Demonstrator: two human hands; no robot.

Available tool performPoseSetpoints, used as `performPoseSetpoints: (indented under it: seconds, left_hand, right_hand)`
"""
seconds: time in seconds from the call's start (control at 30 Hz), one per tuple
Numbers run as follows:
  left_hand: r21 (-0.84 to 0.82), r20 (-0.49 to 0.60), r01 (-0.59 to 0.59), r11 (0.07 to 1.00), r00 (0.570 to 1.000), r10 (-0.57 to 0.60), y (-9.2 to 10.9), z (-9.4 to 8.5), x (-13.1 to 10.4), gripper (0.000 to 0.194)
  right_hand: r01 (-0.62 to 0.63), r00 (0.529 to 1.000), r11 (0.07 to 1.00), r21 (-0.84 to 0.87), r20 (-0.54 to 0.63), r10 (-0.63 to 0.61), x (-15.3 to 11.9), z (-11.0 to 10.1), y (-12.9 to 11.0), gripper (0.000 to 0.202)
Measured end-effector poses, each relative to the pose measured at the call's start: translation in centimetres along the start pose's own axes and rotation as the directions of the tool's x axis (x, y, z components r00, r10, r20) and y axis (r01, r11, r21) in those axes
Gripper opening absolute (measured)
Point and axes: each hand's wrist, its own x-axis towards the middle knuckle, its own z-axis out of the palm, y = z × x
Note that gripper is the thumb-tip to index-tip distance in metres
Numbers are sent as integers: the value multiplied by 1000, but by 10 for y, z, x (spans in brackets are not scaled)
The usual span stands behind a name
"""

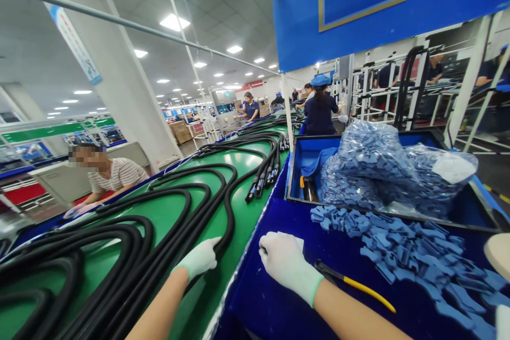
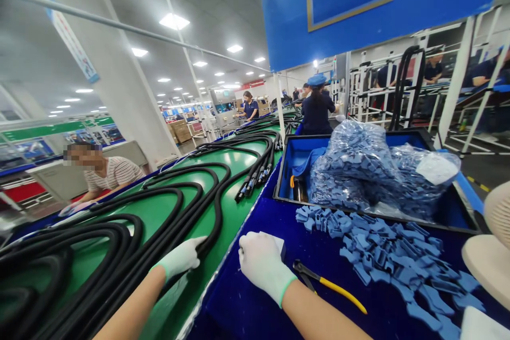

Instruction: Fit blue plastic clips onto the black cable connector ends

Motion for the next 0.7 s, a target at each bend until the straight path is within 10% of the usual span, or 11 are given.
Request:
performPoseSetpoints:
  seconds: [0.17, 0.3, 0.5, 0.7]
  left_hand:
    - [41, 151, -94, 995, 985, 86, 17, 4, 32, 92]
    - [57, 10, -46, 997, 999, 45, 5, 13, 7, 90]
    - [22, -147, 122, 992, 982, -117, -70, -6, -83, 65]
    - [126, -221, 552, 824, 826, -519, -141, 5, -224, 76]
  right_hand:
    - [-20, 1000, 1000, -11, 0, 20, -1, -2, -3, 14]
    - [-29, 999, 999, -39, 21, 29, 0, -10, -6, 14]
    - [-56, 992, 997, -58, 110, 62, -2, -10, -7, 16]
    - [-40, 983, 999, -35, 178, 46, 0, 5, 1, 22]
